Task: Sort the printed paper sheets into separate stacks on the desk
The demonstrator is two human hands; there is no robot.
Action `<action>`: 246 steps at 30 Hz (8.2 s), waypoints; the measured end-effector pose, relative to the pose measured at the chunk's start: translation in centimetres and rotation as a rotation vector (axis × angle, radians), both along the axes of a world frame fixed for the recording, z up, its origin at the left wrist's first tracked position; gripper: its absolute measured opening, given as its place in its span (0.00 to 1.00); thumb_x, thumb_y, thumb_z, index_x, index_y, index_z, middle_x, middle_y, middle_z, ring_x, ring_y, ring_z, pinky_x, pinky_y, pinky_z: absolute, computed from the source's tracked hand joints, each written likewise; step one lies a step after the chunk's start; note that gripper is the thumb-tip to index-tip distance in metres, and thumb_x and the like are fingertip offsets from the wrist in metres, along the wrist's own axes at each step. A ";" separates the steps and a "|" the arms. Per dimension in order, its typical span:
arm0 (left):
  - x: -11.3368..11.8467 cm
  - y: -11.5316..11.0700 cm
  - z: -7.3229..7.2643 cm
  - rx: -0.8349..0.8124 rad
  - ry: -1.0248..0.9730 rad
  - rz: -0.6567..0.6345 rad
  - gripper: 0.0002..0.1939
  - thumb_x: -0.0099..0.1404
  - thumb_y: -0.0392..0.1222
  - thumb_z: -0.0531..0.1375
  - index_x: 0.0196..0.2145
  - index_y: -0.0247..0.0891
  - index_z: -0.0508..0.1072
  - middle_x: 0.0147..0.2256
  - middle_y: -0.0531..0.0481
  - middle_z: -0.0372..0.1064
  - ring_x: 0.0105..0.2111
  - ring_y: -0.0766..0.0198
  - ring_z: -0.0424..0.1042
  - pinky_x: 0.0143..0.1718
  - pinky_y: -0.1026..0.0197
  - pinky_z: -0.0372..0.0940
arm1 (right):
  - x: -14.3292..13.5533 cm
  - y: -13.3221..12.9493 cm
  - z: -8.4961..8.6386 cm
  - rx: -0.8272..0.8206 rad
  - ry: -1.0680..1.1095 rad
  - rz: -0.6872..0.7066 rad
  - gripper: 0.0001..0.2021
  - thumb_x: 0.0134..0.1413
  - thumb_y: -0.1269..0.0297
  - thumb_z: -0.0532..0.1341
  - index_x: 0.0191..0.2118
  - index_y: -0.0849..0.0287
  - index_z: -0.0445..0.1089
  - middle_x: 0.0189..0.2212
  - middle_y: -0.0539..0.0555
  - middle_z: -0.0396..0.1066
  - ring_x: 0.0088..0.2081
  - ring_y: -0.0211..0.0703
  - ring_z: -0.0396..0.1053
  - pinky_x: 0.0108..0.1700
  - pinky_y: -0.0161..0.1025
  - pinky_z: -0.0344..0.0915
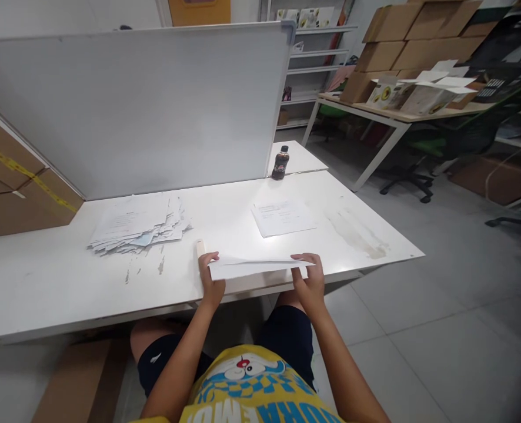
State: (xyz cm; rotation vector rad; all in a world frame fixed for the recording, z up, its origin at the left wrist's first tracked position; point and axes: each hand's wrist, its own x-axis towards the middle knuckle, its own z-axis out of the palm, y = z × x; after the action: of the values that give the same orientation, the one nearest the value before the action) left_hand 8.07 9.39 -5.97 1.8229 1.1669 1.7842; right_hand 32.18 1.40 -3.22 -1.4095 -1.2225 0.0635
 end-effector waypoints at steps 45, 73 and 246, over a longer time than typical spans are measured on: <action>-3.9 -11.3 -1.4 -1.006 -0.541 -0.112 0.22 0.51 0.58 0.67 0.31 0.35 0.76 0.30 0.47 0.75 0.33 0.56 0.74 0.36 0.57 0.68 | -2.7 -4.6 -3.3 -0.585 0.678 0.454 0.30 0.51 0.53 0.64 0.60 0.53 0.62 0.46 0.59 0.76 0.46 0.53 0.74 0.47 0.51 0.71; -4.3 -8.9 0.1 -1.166 -0.694 -0.186 0.19 0.47 0.49 0.72 0.26 0.32 0.71 0.20 0.51 0.69 0.18 0.69 0.68 0.20 0.69 0.64 | -18.8 6.3 4.2 -0.538 -0.894 0.550 0.14 0.55 0.79 0.52 0.42 0.66 0.72 0.41 0.64 0.72 0.45 0.53 0.67 0.46 0.47 0.61; -7.9 -2.1 1.2 -0.138 0.742 -0.114 0.28 0.69 0.43 0.52 0.65 0.39 0.59 0.63 0.43 0.60 0.65 0.51 0.56 0.64 0.43 0.56 | -3.9 -1.2 -1.0 -0.798 0.592 0.515 0.24 0.46 0.51 0.63 0.50 0.55 0.72 0.38 0.54 0.77 0.37 0.51 0.73 0.35 0.44 0.71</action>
State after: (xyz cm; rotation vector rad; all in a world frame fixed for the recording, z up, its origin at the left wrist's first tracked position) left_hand 0.13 7.32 -4.81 2.4850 1.3354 0.9343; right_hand 28.32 0.20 -4.21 -1.5147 -1.0471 1.3511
